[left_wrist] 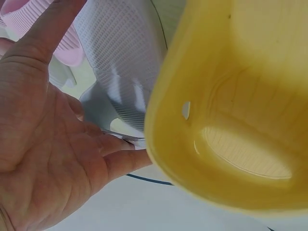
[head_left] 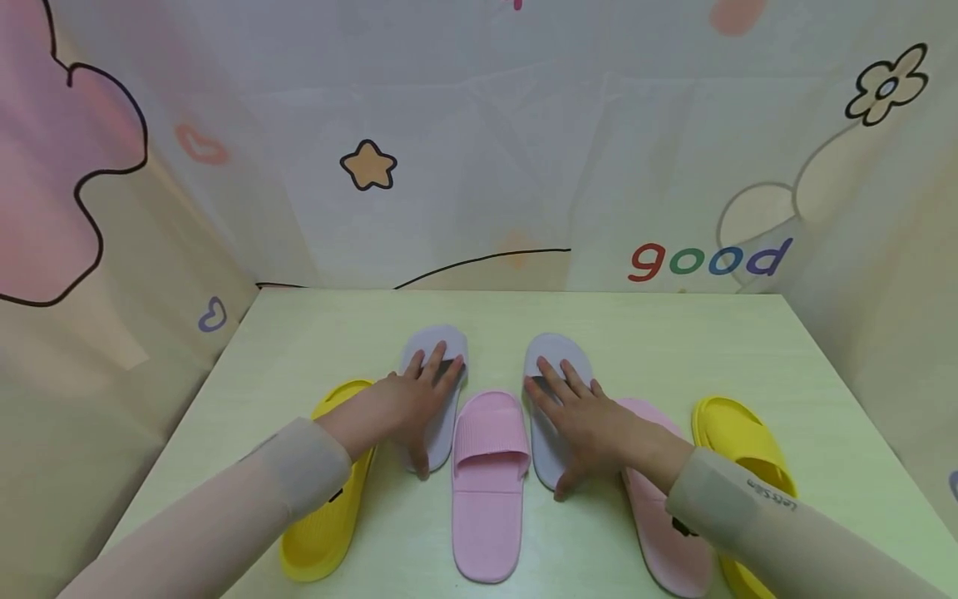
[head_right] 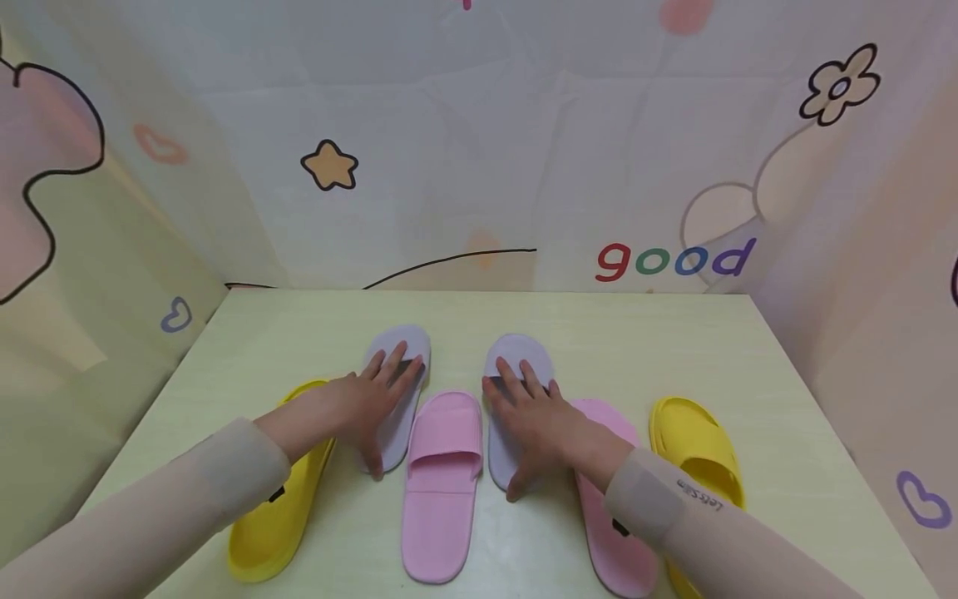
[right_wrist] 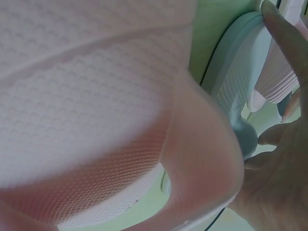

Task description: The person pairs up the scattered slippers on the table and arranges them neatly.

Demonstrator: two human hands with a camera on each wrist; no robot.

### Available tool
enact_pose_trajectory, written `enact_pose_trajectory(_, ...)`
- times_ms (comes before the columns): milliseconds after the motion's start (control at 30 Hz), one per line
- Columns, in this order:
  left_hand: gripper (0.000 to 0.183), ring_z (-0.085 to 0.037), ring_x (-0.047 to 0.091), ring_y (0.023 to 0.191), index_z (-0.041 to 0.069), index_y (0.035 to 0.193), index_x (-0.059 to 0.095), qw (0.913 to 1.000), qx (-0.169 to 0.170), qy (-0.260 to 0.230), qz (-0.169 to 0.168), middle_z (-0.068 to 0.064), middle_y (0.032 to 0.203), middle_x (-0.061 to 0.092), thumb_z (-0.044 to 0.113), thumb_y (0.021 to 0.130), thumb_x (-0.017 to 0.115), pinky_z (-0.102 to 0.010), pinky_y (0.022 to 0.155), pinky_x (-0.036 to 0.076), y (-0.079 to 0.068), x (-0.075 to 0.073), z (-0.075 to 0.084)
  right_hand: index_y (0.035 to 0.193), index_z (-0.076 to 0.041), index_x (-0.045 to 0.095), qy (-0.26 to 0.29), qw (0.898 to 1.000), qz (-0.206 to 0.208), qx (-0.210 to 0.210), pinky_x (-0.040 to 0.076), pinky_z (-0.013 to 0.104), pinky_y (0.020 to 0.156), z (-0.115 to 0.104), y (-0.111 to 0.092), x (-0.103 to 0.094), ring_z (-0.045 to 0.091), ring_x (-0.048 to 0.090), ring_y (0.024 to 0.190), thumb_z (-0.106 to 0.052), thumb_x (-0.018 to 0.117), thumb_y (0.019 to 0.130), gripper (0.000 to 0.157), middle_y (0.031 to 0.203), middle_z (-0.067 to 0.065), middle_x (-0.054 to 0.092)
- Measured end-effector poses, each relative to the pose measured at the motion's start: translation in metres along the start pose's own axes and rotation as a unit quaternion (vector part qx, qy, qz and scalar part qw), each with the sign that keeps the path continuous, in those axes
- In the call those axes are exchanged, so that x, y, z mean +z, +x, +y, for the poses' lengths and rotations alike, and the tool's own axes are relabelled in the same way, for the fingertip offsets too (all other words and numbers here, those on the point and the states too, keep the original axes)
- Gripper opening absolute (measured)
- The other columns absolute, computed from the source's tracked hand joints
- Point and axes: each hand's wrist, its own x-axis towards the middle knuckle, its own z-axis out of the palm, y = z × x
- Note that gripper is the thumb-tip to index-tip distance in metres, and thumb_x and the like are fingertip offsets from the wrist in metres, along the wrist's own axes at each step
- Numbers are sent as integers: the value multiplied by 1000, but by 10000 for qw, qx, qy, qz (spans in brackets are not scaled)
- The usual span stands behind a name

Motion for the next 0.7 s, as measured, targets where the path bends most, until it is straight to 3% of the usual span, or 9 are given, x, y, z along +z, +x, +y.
enact_pose_trajectory(700,156,-45,3,161,22,166,-13,10000,75,10,-51,-14,174,-19,56,61,97,-61,116,42,12,-11,-4,168,-14,10,-7,10000,-34,67,21,75,120,5,10,-5,49,-2,160,-55,99,58,147,175,16,-8)
